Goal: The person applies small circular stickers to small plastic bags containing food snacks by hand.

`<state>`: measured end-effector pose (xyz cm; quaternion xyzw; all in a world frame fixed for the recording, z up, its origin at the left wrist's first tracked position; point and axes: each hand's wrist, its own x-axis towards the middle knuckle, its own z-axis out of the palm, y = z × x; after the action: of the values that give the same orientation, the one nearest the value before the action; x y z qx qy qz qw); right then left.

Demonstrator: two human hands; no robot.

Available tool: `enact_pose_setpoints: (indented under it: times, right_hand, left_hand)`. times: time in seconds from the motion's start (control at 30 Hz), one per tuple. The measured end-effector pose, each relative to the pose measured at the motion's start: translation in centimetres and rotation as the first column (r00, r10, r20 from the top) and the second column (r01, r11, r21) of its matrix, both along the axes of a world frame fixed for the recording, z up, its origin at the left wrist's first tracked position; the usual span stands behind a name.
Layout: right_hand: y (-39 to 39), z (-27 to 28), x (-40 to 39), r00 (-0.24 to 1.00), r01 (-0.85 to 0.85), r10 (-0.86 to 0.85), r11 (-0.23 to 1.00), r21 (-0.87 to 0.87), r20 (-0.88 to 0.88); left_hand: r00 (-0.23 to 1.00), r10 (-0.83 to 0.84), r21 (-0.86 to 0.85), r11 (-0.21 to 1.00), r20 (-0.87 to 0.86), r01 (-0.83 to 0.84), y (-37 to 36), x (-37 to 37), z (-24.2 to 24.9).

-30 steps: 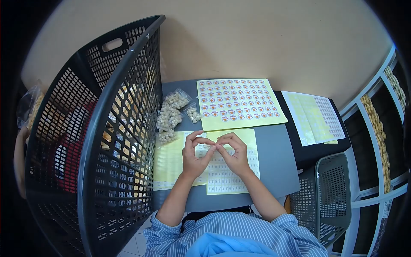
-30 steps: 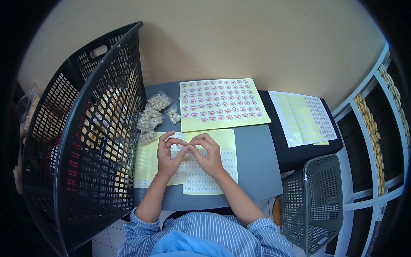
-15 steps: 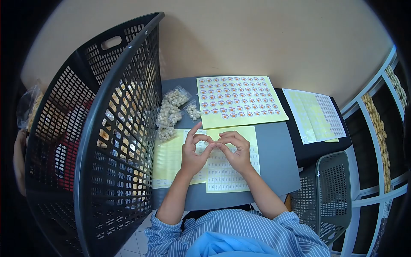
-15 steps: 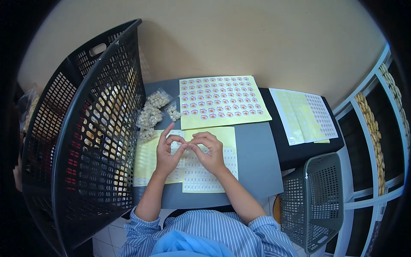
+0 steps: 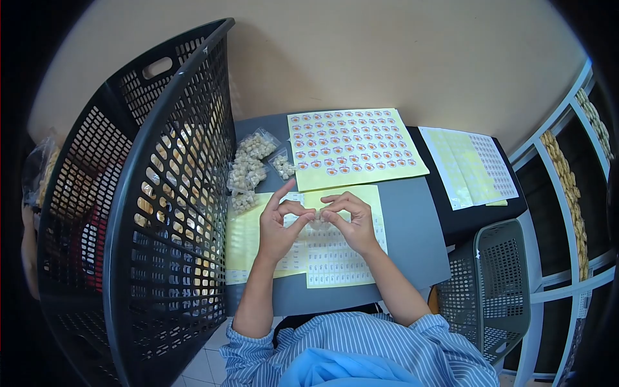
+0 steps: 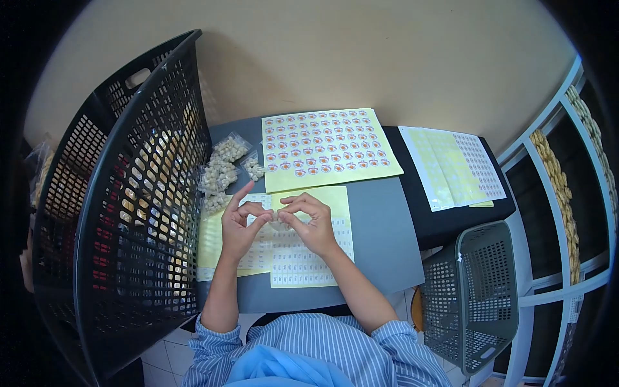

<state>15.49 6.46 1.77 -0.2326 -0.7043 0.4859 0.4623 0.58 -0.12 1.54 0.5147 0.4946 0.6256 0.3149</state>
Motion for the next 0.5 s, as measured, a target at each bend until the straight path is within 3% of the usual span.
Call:
enact_pose_setpoints:
  times: [0.1,0.13,0.17,0.2,0.23,0.33,0.43,0.47,0.5]
  right_hand:
    - [0.3,-0.3,0.0,1.0,0.002,-0.002,1.0,-0.008,0.025]
    - [0.5,-0.8,-0.3,0.998,-0.023,0.015,0.989,-0.144,-0.06]
    - [0.7,-1.1,-0.5,0.989,-0.059,0.019,0.96,-0.273,-0.148]
    - [0.7,-1.0,-0.4,0.989,-0.057,0.017,0.96,-0.273,-0.145]
    - [0.7,-0.8,-0.2,0.992,-0.063,0.029,0.955,-0.289,-0.121]
    - [0.8,0.9,1.2,0.993,-0.105,0.079,0.924,-0.369,-0.084]
    - [1.9,1.4,5.1,0.997,0.007,-0.031,0.957,-0.29,-0.077]
    - [2.5,0.9,7.1,0.966,0.154,-0.159,0.987,0.041,0.203]
    - [2.7,0.4,8.4,0.841,0.189,-0.354,0.901,0.391,0.408]
  left_hand:
    - [0.993,0.016,0.009,1.0,0.114,-0.017,0.2,0.9,-0.6]
    - [0.993,0.013,0.008,1.0,0.116,-0.014,0.4,1.4,-0.8]
    - [0.968,-0.058,0.017,0.998,0.243,0.055,0.6,1.9,-1.1]
    - [0.922,-0.127,0.036,0.992,0.365,0.122,0.6,2.3,-1.2]
    - [0.934,-0.177,-0.02,0.981,0.309,0.193,0.2,2.6,-0.6]
    - [0.95,-0.131,-0.02,0.99,0.285,0.143,0.7,2.2,-1.9]
    - [0.912,-0.084,-0.132,0.98,0.401,0.148,0.3,2.1,-1.4]
    - [0.896,-0.07,-0.189,0.967,0.44,0.168,0.3,2.1,-1.1]
    - [0.801,-0.134,-0.107,0.965,0.583,0.239,0.5,2.4,-1.9]
